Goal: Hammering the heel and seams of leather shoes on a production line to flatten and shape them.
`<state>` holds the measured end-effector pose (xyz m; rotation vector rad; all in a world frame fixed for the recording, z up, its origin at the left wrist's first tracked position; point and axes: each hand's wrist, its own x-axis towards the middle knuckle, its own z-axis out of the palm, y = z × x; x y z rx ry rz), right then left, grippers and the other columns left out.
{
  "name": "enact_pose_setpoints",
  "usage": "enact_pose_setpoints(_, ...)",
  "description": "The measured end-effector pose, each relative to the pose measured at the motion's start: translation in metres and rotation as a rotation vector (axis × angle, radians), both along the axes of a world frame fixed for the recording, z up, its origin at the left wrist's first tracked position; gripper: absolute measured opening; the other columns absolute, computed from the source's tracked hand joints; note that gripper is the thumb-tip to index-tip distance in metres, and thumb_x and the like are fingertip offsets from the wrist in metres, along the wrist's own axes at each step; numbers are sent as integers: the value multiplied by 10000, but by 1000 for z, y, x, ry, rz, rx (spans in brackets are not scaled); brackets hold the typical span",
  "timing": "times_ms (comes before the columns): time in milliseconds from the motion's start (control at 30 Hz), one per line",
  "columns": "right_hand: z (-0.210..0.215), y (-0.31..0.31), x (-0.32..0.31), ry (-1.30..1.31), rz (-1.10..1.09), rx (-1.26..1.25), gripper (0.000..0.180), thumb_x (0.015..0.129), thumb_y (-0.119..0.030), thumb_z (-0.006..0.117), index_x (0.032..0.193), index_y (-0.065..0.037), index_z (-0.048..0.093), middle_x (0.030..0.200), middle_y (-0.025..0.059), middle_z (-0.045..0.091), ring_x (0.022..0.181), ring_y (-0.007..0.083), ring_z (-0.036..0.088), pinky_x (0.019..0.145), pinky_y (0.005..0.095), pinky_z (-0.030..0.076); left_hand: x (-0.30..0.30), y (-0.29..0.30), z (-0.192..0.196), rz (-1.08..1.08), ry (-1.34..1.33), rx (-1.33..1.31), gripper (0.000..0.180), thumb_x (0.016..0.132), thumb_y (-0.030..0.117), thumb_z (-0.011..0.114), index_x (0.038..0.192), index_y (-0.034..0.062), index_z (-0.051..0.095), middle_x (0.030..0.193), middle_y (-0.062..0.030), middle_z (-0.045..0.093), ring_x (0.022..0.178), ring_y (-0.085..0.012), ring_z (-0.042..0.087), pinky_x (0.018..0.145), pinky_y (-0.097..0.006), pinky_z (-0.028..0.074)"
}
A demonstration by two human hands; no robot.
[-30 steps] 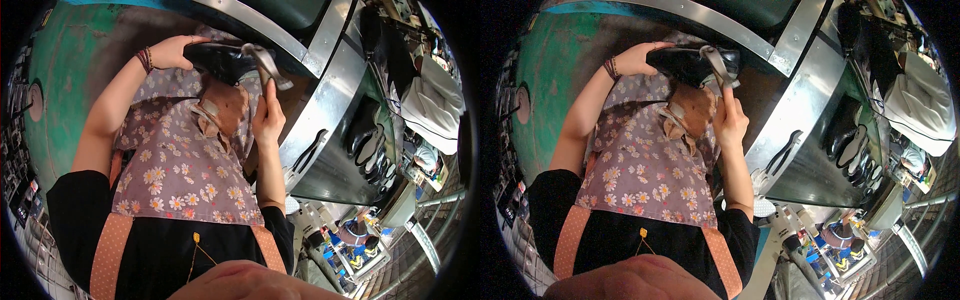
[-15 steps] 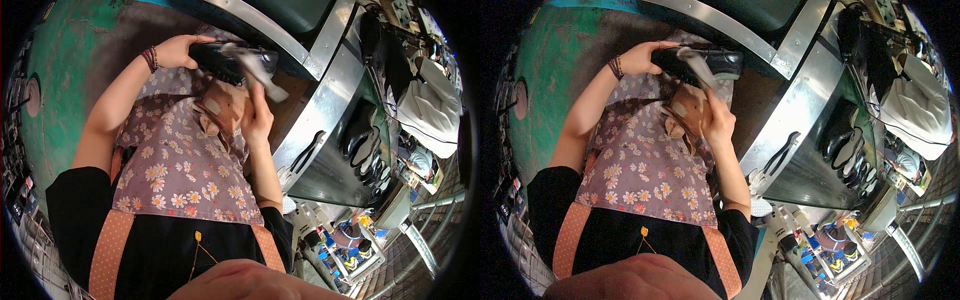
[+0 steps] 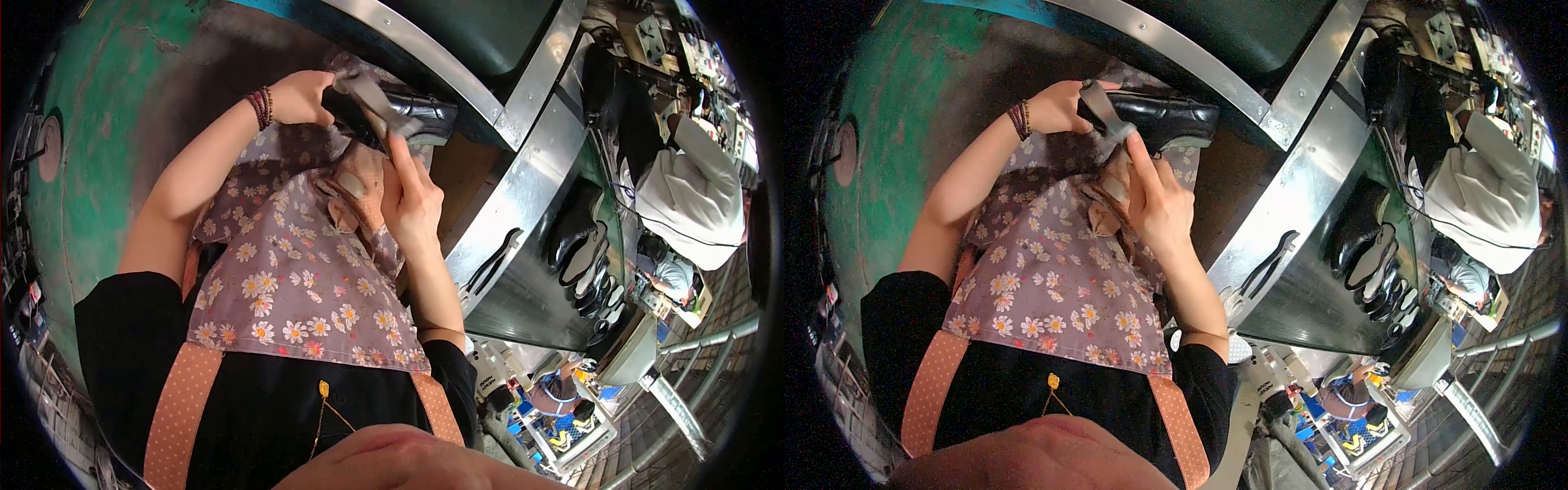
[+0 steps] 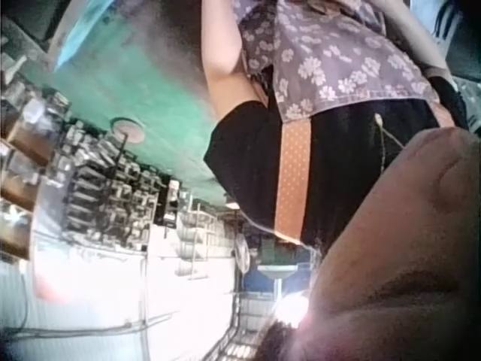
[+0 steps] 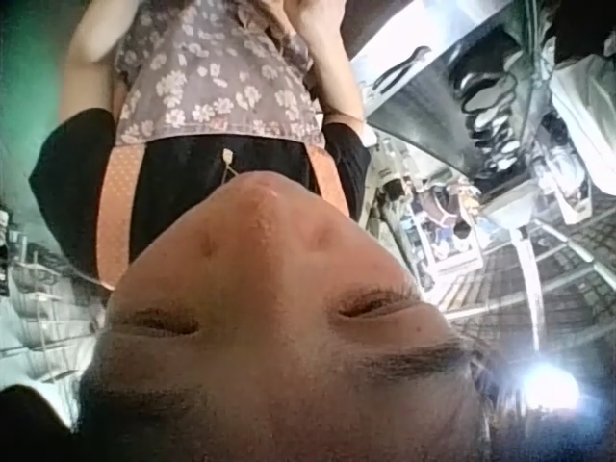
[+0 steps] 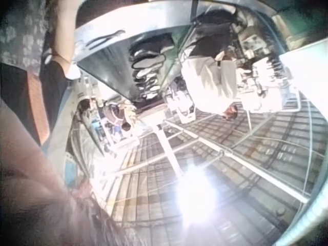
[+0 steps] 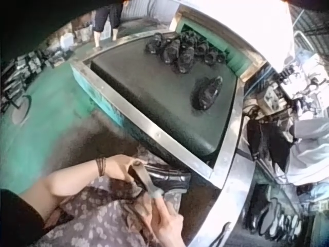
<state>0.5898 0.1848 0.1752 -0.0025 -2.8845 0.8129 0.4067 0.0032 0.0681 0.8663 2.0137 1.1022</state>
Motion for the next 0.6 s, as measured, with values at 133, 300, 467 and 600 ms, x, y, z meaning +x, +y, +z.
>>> enact_pose_setpoints(133, -6, -4, 4, 98, 32, -16, 474, 876, -1, 621, 1335, -105, 562, 793, 156, 632, 655, 316, 647, 571, 386, 518, 3, 1, -18, 23, 9, -43, 644, 664, 161, 748, 1267, 81, 538, 993, -140, 687, 901, -248, 650, 815, -353, 508)
enact_pose_setpoints(300, -10, 10, 6, -188, 17, 33, 554, 878, 39, 601, 1406, -89, 492, 909, 181, 670, 750, 331, 678, 651, 370, 533, 18, 4, 2, 36, 170, -67, 770, 670, 198, 800, 1380, 132, 508, 1148, -154, 670, 1045, -319, 644, 914, -372, 504)
enact_pose_setpoints(467, -38, 19, 21, 174, -75, -136, 526, 896, -57, 606, 1393, -196, 507, 888, 173, 663, 731, 350, 665, 596, 418, 525, 26, -8, 16, 131, 310, -115, 707, 703, 353, 779, 1336, 140, 549, 1135, -152, 670, 1035, -329, 640, 906, -403, 508)
enact_pose_setpoints(600, -29, 26, 21, 46, -97, -182, 520, 909, -18, 594, 1408, -125, 491, 1020, 198, 665, 845, 311, 678, 720, 349, 517, 31, -15, 5, 213, 426, -140, 688, 718, 458, 741, 1309, 146, 577, 1116, -149, 678, 1022, -329, 644, 904, -420, 509)
